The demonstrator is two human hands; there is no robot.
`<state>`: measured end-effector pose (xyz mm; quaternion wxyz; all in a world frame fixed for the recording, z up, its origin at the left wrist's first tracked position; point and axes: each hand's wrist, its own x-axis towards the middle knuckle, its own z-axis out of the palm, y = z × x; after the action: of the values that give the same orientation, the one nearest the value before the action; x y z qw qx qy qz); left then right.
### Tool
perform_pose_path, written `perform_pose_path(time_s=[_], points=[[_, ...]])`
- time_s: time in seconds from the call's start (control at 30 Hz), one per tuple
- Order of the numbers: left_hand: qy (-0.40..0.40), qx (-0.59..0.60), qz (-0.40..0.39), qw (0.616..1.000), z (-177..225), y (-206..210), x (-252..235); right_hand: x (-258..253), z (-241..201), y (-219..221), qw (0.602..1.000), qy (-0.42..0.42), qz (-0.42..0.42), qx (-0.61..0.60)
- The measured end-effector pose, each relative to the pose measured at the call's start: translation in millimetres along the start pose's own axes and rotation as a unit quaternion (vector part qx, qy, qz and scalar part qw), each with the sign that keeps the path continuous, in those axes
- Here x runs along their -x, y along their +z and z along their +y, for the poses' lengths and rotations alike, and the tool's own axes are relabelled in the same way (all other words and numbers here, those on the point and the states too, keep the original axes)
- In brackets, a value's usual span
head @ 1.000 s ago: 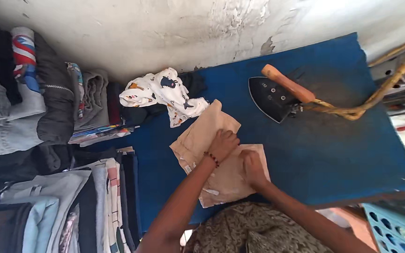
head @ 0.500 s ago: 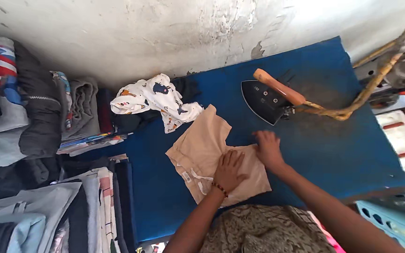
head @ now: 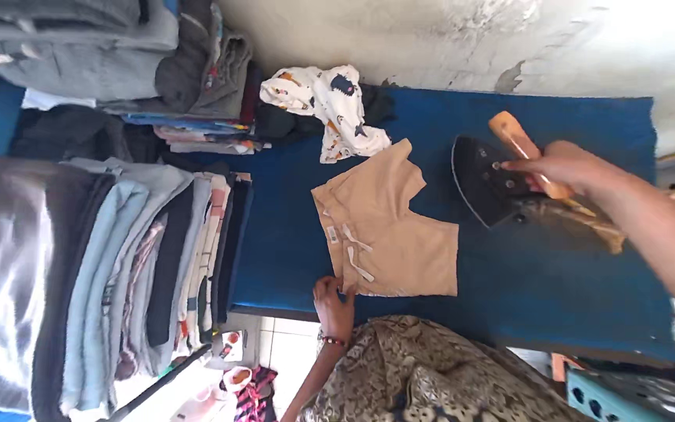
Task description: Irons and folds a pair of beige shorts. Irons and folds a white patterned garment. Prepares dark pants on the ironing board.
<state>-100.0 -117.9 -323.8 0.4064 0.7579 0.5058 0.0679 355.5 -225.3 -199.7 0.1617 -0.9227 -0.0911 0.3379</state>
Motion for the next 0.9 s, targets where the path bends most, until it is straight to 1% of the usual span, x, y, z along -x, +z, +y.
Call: perform_pose_path(time_s=[0.07, 0.13, 0.23, 0.27, 0.33, 0.4, 0.43, 0.47, 0.53, 0.6, 0.67, 0.8, 0.83, 0.9], points=[[-0.009, 0.029, 0.004, 1.000, -1, 2, 0, 42, 0, 26, 0.994, -0.059, -0.022, 0.089], [-0.018, 0.061, -0.005, 0.998, -1, -1, 0, 88, -4, 67, 0.973, -0.118, -0.051, 0.192], [-0.030, 0.085, -0.060, 0.994, 1, -15, 1, 128, -8, 146, 0.905, -0.197, -0.129, 0.353], [-0.032, 0.087, -0.079, 0.993, 2, -20, 0, 136, -14, 165, 0.883, -0.228, -0.159, 0.378], [-0.040, 0.089, -0.087, 0.991, 2, -29, 0, 146, -25, 187, 0.859, -0.288, -0.182, 0.383], [-0.039, 0.086, -0.050, 0.994, 4, -37, -5, 152, -28, 196, 0.848, -0.324, -0.189, 0.375], [-0.029, 0.089, -0.027, 0.995, 5, -44, -10, 152, -29, 197, 0.850, -0.327, -0.190, 0.367], [-0.017, 0.092, -0.003, 0.996, 6, -52, -16, 154, -28, 197, 0.858, -0.314, -0.190, 0.358], [0.013, 0.093, 0.034, 0.995, 6, -68, -30, 155, -20, 190, 0.897, -0.253, -0.167, 0.323], [0.045, 0.090, 0.066, 0.993, 5, -80, -41, 146, -7, 175, 0.942, -0.170, -0.116, 0.263], [0.066, 0.087, 0.086, 0.990, 4, -86, -49, 131, 12, 152, 0.969, -0.107, -0.062, 0.213], [0.079, 0.087, 0.088, 0.989, 15, -81, -67, 83, 80, 98, 0.988, -0.033, 0.028, 0.150], [0.081, 0.084, 0.081, 0.990, 21, -78, -74, 69, 98, 85, 0.990, -0.012, 0.047, 0.134], [0.087, 0.060, 0.054, 0.993, 39, -70, -94, 44, 120, 57, 0.986, 0.041, 0.073, 0.142]])
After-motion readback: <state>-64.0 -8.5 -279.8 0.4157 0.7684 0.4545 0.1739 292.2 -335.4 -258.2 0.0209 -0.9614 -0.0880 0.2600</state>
